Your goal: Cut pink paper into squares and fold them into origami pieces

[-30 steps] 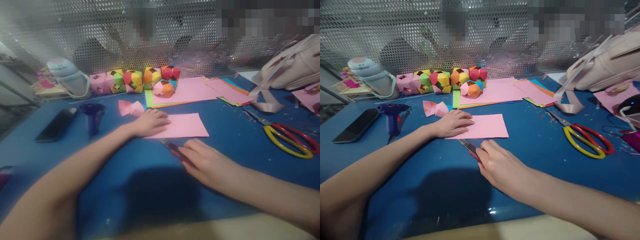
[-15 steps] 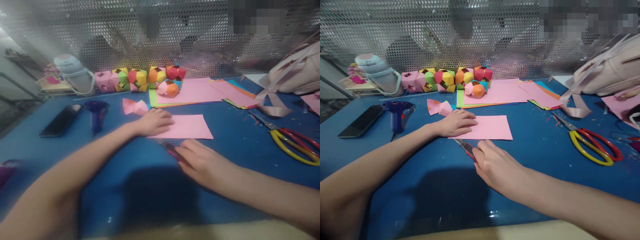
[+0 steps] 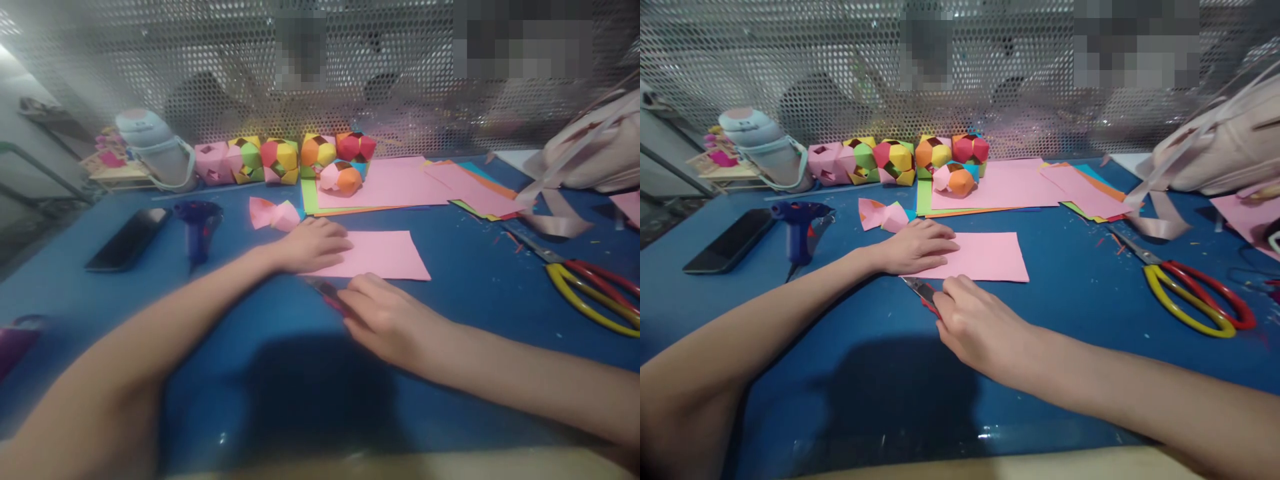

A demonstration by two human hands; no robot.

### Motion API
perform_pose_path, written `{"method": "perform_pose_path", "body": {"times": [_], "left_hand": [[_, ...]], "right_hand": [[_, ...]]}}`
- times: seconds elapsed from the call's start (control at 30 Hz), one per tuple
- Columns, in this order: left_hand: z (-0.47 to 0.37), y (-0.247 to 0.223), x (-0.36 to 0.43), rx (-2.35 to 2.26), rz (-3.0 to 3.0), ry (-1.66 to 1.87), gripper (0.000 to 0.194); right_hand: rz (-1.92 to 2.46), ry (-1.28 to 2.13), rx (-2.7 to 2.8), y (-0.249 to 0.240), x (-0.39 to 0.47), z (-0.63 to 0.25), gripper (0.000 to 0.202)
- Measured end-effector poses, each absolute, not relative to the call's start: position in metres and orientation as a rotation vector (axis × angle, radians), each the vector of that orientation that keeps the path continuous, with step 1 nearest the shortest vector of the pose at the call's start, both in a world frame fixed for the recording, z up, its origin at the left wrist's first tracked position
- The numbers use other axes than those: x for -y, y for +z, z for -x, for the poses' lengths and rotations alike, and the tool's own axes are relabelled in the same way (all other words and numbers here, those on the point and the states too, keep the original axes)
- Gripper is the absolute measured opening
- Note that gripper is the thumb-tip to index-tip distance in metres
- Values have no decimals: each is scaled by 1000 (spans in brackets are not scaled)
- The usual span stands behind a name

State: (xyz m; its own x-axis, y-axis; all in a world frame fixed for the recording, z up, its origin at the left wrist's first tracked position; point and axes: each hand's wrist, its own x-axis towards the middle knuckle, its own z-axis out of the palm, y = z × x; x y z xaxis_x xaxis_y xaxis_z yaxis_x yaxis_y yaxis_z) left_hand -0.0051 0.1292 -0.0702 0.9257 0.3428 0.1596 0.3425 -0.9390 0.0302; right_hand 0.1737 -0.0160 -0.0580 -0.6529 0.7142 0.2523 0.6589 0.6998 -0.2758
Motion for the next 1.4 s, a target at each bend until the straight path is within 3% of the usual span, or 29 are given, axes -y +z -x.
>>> {"method": "perform_pose_path", "body": {"times": [0.33,0.47,0.63,0.8,1.0,1.2,1.4], "left_hand": [[5,-69,-129,-562,-3081,239,42],[5,-68,-128,-605,-3017,220,39],[7,-66,-127,-581,-3021,243,41],[8,-56,-121,-606,-3009,212,53],[7,-50,-113,-640,-2978,154,61],[6,-57,-113,-720,-2942,208,62],[6,-60,-110,-782,-2928,207,65]], "right_hand": [[1012,429,2519,-43,29,-176,24],[988,254,2442,-27,13,-206,23],[1422,-123,2295,-29,-29,-277,18],[1838,-264,2260,-48,-60,-338,17],[1905,-327,2263,-53,-58,-338,23],[1747,20,2236,-54,-70,-285,30],[1707,355,2057,-53,-82,-263,18]]}}
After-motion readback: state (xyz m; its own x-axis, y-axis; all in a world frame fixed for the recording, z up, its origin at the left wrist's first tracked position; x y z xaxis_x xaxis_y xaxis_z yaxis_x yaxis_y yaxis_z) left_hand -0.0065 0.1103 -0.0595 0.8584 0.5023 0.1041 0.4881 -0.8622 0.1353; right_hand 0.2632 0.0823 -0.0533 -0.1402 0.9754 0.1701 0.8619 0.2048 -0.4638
